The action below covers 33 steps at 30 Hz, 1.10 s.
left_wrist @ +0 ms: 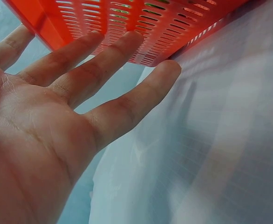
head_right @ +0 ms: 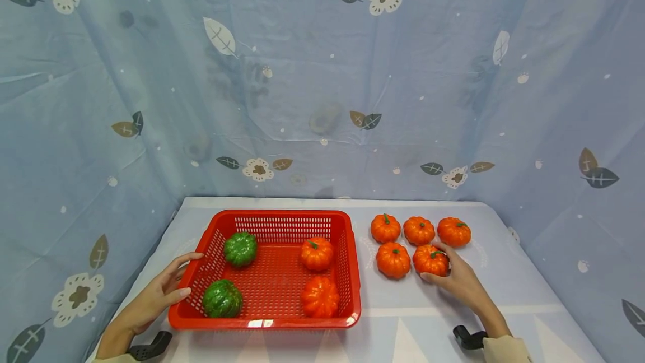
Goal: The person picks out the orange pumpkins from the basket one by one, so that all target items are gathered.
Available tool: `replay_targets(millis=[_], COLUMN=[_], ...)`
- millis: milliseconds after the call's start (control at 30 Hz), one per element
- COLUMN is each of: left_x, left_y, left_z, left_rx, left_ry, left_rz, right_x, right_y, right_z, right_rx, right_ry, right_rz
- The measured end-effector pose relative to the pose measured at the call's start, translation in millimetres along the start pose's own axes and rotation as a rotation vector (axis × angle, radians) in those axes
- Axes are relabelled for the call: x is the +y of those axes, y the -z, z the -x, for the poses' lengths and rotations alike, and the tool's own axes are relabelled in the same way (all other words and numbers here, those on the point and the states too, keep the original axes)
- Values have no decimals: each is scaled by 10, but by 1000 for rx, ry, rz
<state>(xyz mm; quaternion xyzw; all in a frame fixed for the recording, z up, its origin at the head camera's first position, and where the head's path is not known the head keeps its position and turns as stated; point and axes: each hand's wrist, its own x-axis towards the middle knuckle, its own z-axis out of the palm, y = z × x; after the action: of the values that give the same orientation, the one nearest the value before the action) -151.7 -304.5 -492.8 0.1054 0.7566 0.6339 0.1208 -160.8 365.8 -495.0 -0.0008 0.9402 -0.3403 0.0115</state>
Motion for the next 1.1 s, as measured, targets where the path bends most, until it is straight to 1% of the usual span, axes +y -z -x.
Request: replay_targets(millis=[133,233,333,500,667,833,967,1100], left_x=[5,0,-6,-4,-4,-5,6,10], left_y=[-12,-13,-11,-11,-4,-8,-11,-5], left_z=[15,14,9,10,16,18,16,6], left_rx=[3,1,-2,-5,-3,4,3,-7], left_ry=[9,10,5,-1,1,3,-1,-10], left_rz=[0,4,4,0,9,7,2,2], right_x=[30,53,53,-23,-188,-405,-582,-773], right_y=[-7,2,33,133,259,351,377,362], right_z=[-6,-4,-1,-16,-52,-83,-119,-163], right_rx=[-15,-16,-10,31,74,93,97,104], right_ry=[-8,9,42,116,177,207,231,269], right_rz=[-3,-8,-21,-30,4,54,89,86])
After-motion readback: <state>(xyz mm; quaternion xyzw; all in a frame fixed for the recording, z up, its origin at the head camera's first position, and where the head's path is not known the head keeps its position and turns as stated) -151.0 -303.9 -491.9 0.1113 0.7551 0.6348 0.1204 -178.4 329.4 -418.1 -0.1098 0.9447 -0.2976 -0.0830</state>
